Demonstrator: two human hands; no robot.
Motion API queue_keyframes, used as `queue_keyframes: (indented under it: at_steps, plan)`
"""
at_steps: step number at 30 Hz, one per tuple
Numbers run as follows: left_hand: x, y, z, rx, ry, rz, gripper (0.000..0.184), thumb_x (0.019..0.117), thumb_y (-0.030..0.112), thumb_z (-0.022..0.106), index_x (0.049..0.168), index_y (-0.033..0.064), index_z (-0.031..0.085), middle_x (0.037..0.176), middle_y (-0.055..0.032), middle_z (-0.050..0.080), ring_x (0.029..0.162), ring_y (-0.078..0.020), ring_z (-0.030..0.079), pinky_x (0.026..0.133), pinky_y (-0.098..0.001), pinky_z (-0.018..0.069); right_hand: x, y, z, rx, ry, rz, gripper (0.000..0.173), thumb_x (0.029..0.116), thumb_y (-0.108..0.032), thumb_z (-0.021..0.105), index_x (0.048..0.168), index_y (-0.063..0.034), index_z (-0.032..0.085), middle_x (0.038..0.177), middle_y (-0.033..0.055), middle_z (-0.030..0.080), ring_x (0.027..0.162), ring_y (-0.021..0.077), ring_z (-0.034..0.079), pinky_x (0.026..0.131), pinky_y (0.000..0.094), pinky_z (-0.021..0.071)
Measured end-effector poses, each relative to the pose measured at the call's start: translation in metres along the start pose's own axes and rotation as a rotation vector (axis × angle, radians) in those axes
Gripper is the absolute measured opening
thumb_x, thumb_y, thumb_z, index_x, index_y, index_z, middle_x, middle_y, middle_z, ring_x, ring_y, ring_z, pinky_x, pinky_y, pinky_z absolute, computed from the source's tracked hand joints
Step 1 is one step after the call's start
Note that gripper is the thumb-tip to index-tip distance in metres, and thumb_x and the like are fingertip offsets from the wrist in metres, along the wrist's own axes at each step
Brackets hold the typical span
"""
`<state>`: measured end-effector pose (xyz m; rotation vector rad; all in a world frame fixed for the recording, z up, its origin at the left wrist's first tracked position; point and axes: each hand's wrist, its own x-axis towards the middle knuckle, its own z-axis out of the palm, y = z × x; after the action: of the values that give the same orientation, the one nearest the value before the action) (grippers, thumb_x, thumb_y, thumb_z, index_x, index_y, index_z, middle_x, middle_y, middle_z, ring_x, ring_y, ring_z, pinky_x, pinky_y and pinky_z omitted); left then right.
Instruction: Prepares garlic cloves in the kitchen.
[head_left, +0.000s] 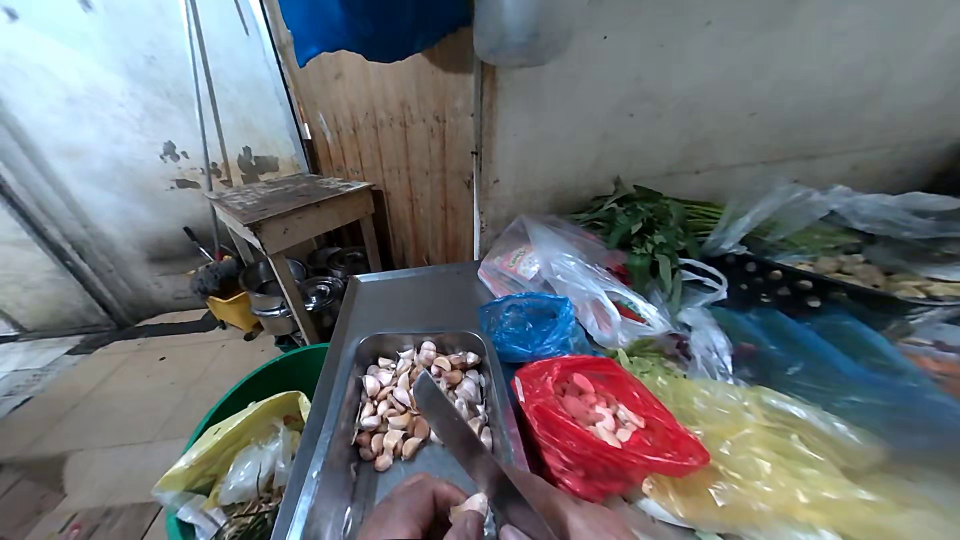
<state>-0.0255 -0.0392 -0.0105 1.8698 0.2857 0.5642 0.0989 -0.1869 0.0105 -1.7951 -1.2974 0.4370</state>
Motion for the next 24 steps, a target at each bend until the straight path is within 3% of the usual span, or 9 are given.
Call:
queue_keyframes:
  at_steps: [5, 10, 14, 19, 24]
  plan:
    - [-0.0013, 0.0084, -0.001, 0.243, 0.033, 0.082, 0.022, 0.099, 0.012, 0.062, 0.096, -0.0085, 0.07, 0.084, -0.0139, 0.066, 0.07, -0.0103, 0.061, 0.067, -0.0245, 0.0526, 0.0007, -0.0004, 0.0003, -0.096, -0.011, -0.028, 0.035, 0.1044, -0.012, 0.049, 0.133, 0.0029, 0.061, 0.108, 0.0244, 0.072, 0.096, 0.0392, 0.071, 0.085, 0.0579, 0.0549]
    - [-0.0027, 0.0097, -0.0003, 0.39, 0.052, 0.174, 0.022, 0.0989, 0.012, 0.062, 0.094, -0.0079, 0.07, 0.081, -0.0168, 0.068, 0.074, -0.0159, 0.064, 0.07, -0.0269, 0.0536, 0.001, 0.0043, 0.0049, -0.169, 0.016, -0.087, 0.031, 0.1024, -0.008, 0.051, 0.129, 0.0037, 0.063, 0.109, 0.0237, 0.072, 0.098, 0.0393, 0.072, 0.086, 0.0564, 0.0566]
    - [-0.0021, 0.0109, -0.002, 0.368, 0.032, 0.145, 0.022, 0.0987, 0.012, 0.063, 0.094, -0.0087, 0.071, 0.083, -0.0169, 0.067, 0.072, -0.0146, 0.063, 0.069, -0.0268, 0.0533, 0.0007, 0.004, 0.0045, -0.155, 0.006, -0.082, 0.031, 0.1026, -0.008, 0.05, 0.127, 0.0044, 0.063, 0.104, 0.0236, 0.072, 0.094, 0.039, 0.072, 0.083, 0.0569, 0.0563]
    - [-0.0015, 0.005, -0.0041, 0.242, 0.035, 0.133, 0.021, 0.0985, 0.01, 0.062, 0.095, -0.0101, 0.069, 0.082, -0.014, 0.067, 0.068, -0.0084, 0.061, 0.066, -0.0231, 0.0531, 0.0014, 0.0048, 0.0029, -0.152, -0.057, -0.081, 0.035, 0.103, -0.009, 0.049, 0.134, 0.0016, 0.06, 0.11, 0.0239, 0.072, 0.097, 0.0403, 0.072, 0.084, 0.0588, 0.0557]
    - [-0.0028, 0.0037, -0.0044, 0.254, 0.02, 0.105, 0.021, 0.0983, 0.01, 0.061, 0.097, -0.0097, 0.069, 0.085, -0.0154, 0.068, 0.071, -0.0112, 0.063, 0.069, -0.0269, 0.0545, 0.0012, 0.0046, 0.0033, -0.174, -0.046, -0.099, 0.033, 0.1015, -0.007, 0.051, 0.131, 0.0018, 0.062, 0.108, 0.0235, 0.072, 0.096, 0.0397, 0.072, 0.083, 0.058, 0.0561]
